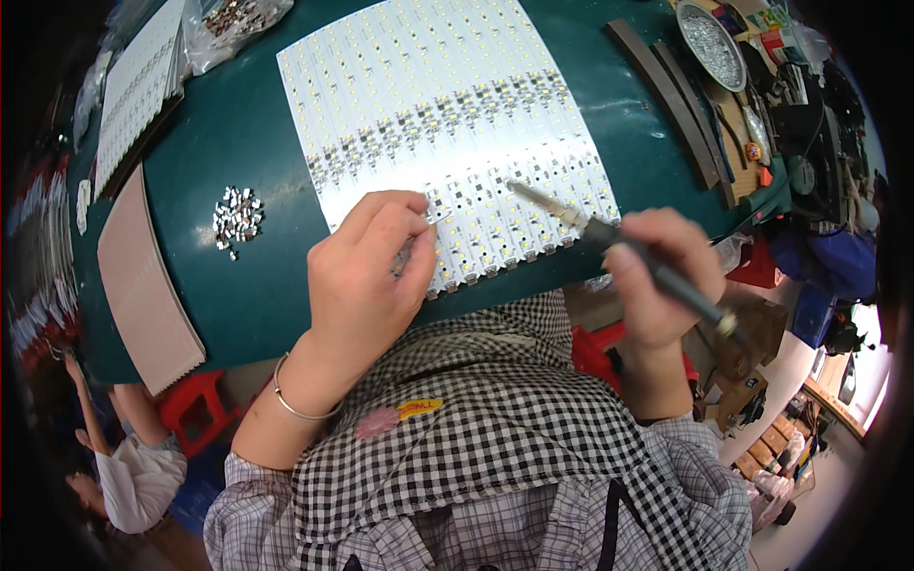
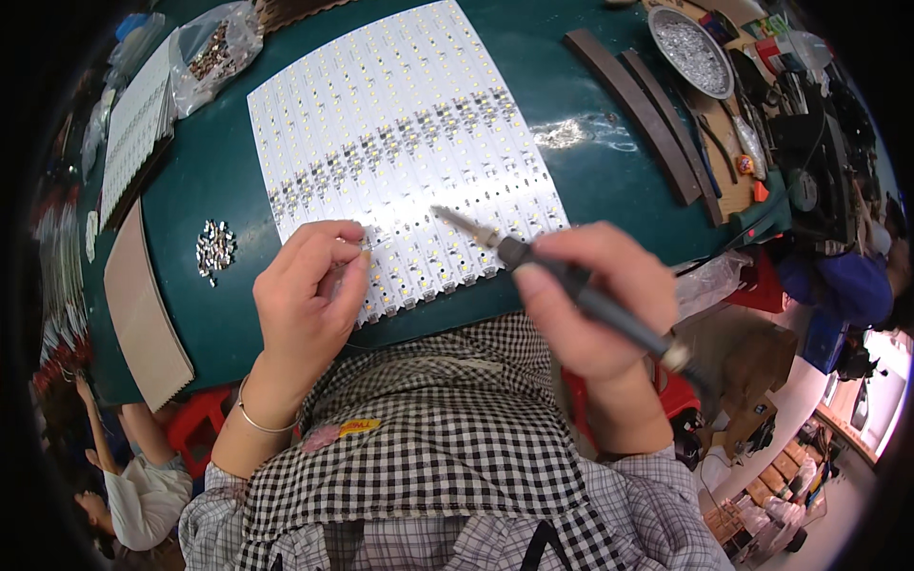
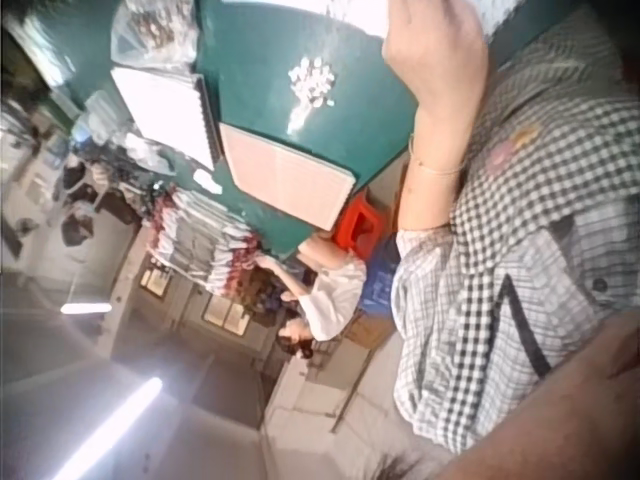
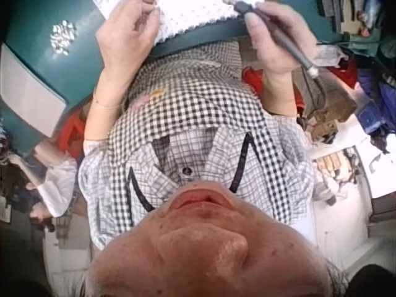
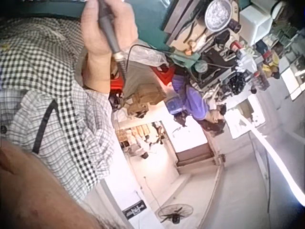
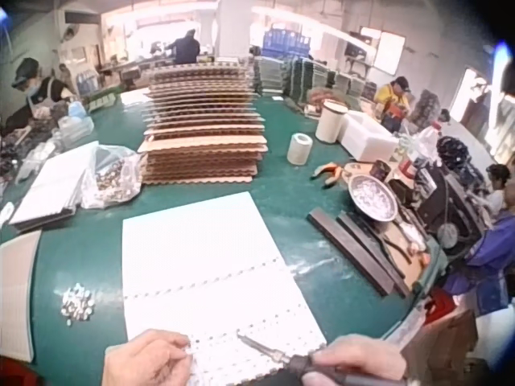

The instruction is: The person solders components onto a circuit board panel using a soldering iron and stacks it. They then insert small components into another panel by hand, solder them using the soldering iron, and place the completed panel onto a stack on the table.

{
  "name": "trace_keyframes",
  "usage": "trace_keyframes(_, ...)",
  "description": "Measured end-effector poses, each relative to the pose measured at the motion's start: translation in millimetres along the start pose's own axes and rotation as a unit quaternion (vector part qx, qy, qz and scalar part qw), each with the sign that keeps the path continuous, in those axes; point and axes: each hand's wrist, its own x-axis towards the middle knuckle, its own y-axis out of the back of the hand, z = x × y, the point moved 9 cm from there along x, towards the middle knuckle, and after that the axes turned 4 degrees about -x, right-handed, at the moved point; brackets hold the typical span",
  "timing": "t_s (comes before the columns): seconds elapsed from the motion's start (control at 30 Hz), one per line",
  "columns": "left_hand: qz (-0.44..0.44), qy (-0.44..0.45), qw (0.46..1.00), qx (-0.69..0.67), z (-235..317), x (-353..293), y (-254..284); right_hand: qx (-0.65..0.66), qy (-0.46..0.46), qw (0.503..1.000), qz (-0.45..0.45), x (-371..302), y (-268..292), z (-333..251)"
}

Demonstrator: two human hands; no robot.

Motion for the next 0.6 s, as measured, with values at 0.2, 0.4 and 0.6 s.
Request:
trace_keyframes(0.2, -0.009, 0.002, 1.0, -0.019, -6, -1, -6, -0.028, -0.05, 0.994, -0.091, -16, -38, -3)
trace_keyframes(0.4, -0.008, -0.001, 1.0, 0.001, -6, 2, -8, -0.044, -0.068, 0.992, -0.096, -17, -43, 2)
trace_keyframes(0.6, -0.003, -0.003, 1.0, 0.002, -7, 1, -9, -0.037, -0.033, 0.993, -0.107, -16, -47, 0)
